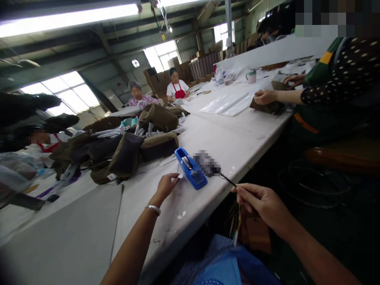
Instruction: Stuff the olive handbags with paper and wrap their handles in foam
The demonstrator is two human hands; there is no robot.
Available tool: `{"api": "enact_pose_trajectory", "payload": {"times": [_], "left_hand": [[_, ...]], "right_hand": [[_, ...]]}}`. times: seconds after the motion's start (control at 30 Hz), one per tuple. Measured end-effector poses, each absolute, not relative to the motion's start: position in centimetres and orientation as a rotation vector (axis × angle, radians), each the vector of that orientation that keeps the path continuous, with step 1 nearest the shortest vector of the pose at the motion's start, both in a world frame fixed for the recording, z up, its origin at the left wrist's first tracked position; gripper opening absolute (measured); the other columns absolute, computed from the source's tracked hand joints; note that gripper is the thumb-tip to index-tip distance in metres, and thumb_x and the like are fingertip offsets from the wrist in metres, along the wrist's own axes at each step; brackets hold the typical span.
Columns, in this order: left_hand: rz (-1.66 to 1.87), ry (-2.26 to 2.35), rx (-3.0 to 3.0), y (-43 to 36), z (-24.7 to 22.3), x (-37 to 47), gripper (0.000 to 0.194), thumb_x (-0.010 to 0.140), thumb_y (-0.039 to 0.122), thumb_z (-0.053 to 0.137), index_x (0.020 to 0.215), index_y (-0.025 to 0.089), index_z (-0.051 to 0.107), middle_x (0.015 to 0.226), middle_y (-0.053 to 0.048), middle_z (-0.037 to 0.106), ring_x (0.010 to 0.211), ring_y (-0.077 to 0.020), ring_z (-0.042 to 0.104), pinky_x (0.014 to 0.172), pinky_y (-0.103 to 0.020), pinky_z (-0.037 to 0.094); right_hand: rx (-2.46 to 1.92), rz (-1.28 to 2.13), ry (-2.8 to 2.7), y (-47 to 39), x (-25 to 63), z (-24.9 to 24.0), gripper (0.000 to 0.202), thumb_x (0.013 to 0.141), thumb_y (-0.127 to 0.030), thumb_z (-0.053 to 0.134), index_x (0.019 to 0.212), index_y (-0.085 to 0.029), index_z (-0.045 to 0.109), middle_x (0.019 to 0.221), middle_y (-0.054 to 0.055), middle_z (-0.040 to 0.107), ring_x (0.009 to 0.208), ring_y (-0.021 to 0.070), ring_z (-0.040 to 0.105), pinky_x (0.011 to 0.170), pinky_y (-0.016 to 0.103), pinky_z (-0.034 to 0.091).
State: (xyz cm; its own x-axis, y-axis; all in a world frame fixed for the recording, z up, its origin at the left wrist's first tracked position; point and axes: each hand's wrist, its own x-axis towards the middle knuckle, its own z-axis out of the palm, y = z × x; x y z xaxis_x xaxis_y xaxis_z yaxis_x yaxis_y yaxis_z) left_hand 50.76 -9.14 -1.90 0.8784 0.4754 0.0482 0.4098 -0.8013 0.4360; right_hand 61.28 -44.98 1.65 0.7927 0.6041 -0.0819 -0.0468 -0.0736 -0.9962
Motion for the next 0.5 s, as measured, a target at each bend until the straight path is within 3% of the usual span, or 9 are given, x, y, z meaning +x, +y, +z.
{"api": "enact_pose_trajectory", "payload": {"times": [0.1,0.2,0.3,0.4,0.43,0.5], "left_hand": [[0.253,0.611,2.579,-9.1,-1.1,50.4,0.016,0.096,0.027,0.067,0.105,0.016,0.072,0.112,-0.009,0.074,0.107,-0.0233,0.069,0.102,-0.047,0.052],[0.364,0.599,2.502,-11.5,0.0,49.5,0.024,0.098,0.026,0.060,0.118,0.018,0.069,0.127,-0.013,0.070,0.120,-0.0269,0.064,0.110,-0.046,0.045],[0.318,0.509,2.381,-16.9,-0.2,47.4,0.032,0.104,0.038,0.047,0.120,0.020,0.068,0.113,-0.009,0.075,0.098,-0.0211,0.072,0.095,-0.036,0.055],[0.090,0.382,2.275,-23.2,-3.3,44.8,0.028,0.102,0.036,0.050,0.103,0.024,0.076,0.095,-0.004,0.079,0.086,-0.0200,0.075,0.080,-0.029,0.060],[0.033,0.373,2.258,-24.9,-5.0,44.0,0.022,0.097,0.031,0.058,0.106,0.024,0.077,0.101,-0.005,0.080,0.092,-0.0229,0.076,0.084,-0.030,0.060],[-0.023,0.450,2.244,-27.1,-8.8,43.1,0.030,0.088,0.018,0.063,0.115,0.019,0.076,0.114,-0.012,0.077,0.104,-0.0306,0.074,0.092,-0.036,0.060]], "right_hand": [[-1.570,0.548,-0.435,-44.2,61.6,1.2,0.047,0.080,-0.062,0.075,0.093,-0.017,0.079,0.068,0.003,0.064,0.051,0.0088,0.047,0.050,0.023,0.038],[-1.571,0.526,-0.413,-43.7,61.6,0.7,0.045,0.079,-0.061,0.077,0.091,-0.018,0.079,0.071,0.003,0.065,0.051,0.0085,0.048,0.051,0.024,0.040],[-1.589,0.508,-0.396,-43.6,61.8,0.0,0.043,0.080,-0.060,0.076,0.092,-0.018,0.078,0.072,0.002,0.066,0.051,0.0084,0.048,0.050,0.024,0.040],[-1.612,0.508,-0.389,-43.8,61.8,-0.5,0.042,0.083,-0.059,0.074,0.092,-0.018,0.078,0.072,0.002,0.066,0.051,0.0083,0.049,0.051,0.024,0.040],[-1.617,0.512,-0.389,-43.9,61.7,-0.6,0.042,0.083,-0.058,0.074,0.092,-0.018,0.078,0.072,0.002,0.066,0.051,0.0082,0.049,0.052,0.024,0.040],[-1.629,0.529,-0.399,-44.0,61.5,-0.8,0.042,0.085,-0.058,0.073,0.093,-0.017,0.078,0.072,0.002,0.066,0.051,0.0083,0.050,0.053,0.024,0.041]]}}
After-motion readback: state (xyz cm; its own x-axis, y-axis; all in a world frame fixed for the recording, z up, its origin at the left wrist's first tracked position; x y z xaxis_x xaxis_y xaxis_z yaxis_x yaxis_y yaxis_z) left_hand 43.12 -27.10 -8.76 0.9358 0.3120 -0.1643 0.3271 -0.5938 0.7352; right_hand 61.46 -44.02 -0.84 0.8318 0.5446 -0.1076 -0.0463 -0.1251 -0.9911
